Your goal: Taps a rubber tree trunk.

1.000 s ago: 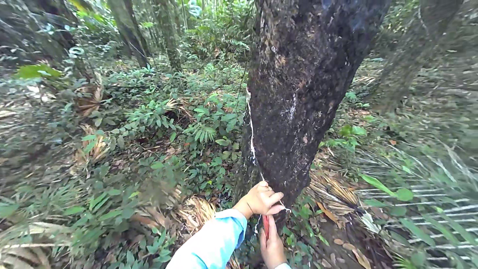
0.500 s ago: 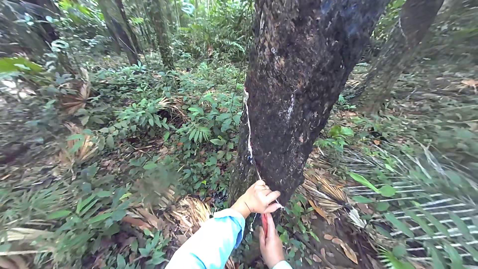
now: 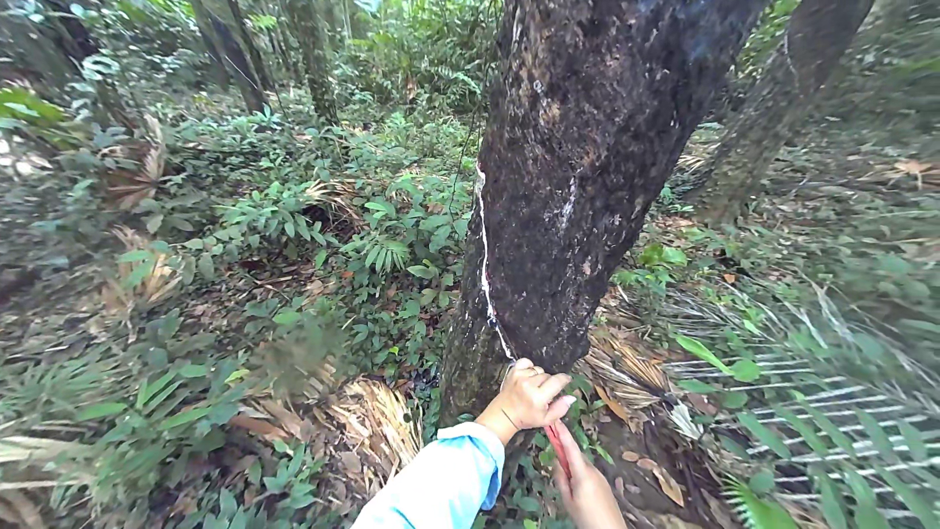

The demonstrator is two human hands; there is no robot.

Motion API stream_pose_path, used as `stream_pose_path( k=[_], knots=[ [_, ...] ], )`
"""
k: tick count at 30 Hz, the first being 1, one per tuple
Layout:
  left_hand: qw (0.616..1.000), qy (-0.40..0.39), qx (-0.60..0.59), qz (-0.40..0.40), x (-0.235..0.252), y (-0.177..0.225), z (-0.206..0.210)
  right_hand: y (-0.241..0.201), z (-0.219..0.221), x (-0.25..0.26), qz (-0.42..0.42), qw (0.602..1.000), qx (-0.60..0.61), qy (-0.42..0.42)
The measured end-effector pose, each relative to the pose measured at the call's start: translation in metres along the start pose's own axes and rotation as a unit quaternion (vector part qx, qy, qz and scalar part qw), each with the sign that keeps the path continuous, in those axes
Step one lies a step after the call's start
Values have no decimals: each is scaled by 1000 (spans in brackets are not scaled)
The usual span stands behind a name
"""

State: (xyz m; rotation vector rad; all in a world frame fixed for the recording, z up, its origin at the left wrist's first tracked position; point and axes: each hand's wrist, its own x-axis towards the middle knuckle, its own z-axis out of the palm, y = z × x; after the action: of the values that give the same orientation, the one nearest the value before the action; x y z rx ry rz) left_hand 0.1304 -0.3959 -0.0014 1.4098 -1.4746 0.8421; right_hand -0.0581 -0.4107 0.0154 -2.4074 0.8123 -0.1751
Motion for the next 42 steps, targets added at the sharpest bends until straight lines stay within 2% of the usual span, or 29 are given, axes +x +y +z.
stream_pose_path(
  k=[12,15,25,29,34,36,38,40,42],
  knots=[
    [999,37,9,-37,8,4,11,5,-35,11,-21,997,-70,-33],
    [999,31,8,-29,5,3,11,7,-24,11,-26,997,-74,-9],
    [999,-9,19,44,-18,-13,10,22,51,21,-29,994,-55,88],
    [998,-19,33,46,-20,-14,14,45,53,38,-72,984,-103,129],
    [997,-16,76,29,-19,-9,23,54,39,48,-72,988,-105,89],
    [990,3,133,-44,-11,-8,18,34,26,68,-121,981,-95,121],
    [975,44,173,-131,15,-18,-11,-26,-1,95,-149,982,-77,85],
    [969,80,204,-114,44,-39,-51,-85,-19,106,-153,988,-32,11],
    [973,47,219,-63,56,-47,-87,-113,-15,101,-146,987,20,-65]
  ],
)
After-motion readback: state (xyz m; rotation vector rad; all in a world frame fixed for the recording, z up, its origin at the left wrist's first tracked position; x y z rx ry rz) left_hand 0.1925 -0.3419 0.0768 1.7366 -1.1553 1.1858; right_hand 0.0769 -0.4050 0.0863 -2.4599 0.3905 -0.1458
